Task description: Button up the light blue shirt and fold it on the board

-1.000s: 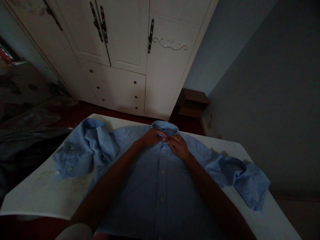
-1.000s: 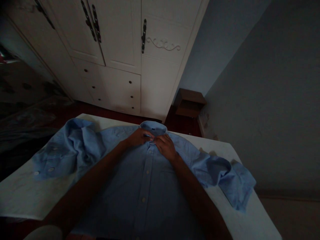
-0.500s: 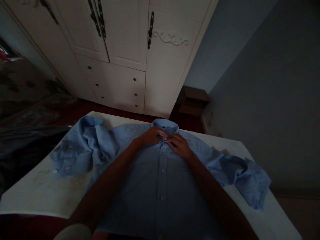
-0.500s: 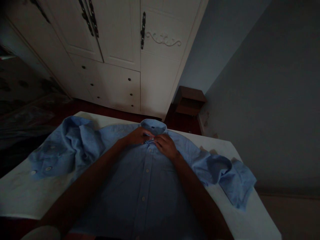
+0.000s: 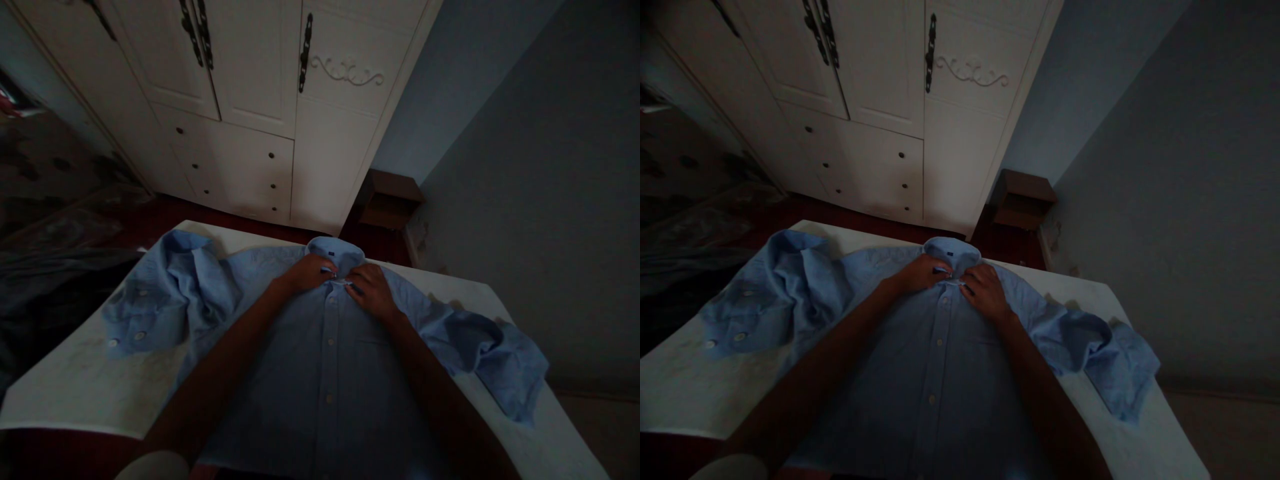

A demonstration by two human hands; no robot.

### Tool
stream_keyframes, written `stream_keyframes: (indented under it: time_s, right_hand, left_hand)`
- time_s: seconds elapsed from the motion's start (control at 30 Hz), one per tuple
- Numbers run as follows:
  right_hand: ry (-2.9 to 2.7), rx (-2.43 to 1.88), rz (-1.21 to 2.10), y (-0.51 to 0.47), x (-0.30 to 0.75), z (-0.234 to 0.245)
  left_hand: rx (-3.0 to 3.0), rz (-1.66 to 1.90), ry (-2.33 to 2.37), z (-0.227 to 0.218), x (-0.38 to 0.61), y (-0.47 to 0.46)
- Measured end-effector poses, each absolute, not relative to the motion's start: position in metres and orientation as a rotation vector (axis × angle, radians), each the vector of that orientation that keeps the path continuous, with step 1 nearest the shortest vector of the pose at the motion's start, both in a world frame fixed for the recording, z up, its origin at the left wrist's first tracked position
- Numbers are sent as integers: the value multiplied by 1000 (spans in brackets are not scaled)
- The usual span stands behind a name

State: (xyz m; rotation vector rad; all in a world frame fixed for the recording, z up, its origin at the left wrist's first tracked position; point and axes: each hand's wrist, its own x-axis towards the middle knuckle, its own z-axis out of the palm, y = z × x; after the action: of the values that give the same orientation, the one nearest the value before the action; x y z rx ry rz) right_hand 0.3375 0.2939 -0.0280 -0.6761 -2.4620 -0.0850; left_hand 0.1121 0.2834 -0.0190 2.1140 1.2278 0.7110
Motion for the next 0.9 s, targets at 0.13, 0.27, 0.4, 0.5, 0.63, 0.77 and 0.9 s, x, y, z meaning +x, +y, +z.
stream_keyframes:
  time_s: [0.13,0.27,0.4,0.5,0.63,0.77,0.9]
  right_hand:
    - [-2470,-635,-109,293,339,-30]
    - [-2457,-606,-123,292,337,-29]
    - [-2453,-603,-115,291,334,-27]
    - [-2412,-595,-118,290,332,-27]
    - [-2376,-617,-115,290,331,-30]
    - [-2370,-645,-117,291,331,-32]
    - [-2365,-634,-119,292,331,-33]
  left_hand:
    - [2307,604,1308,-17,116,282]
    - [2275,575,1353,-15,119,281]
    - [2036,735,1303,-14,121,282]
    - [1855,842,1286,-14,123,281]
    - [1716,867,1272,-18,126,280]
    - [1671,841,1209,-21,124,280]
    - [1765,766,1160,-16,119,278]
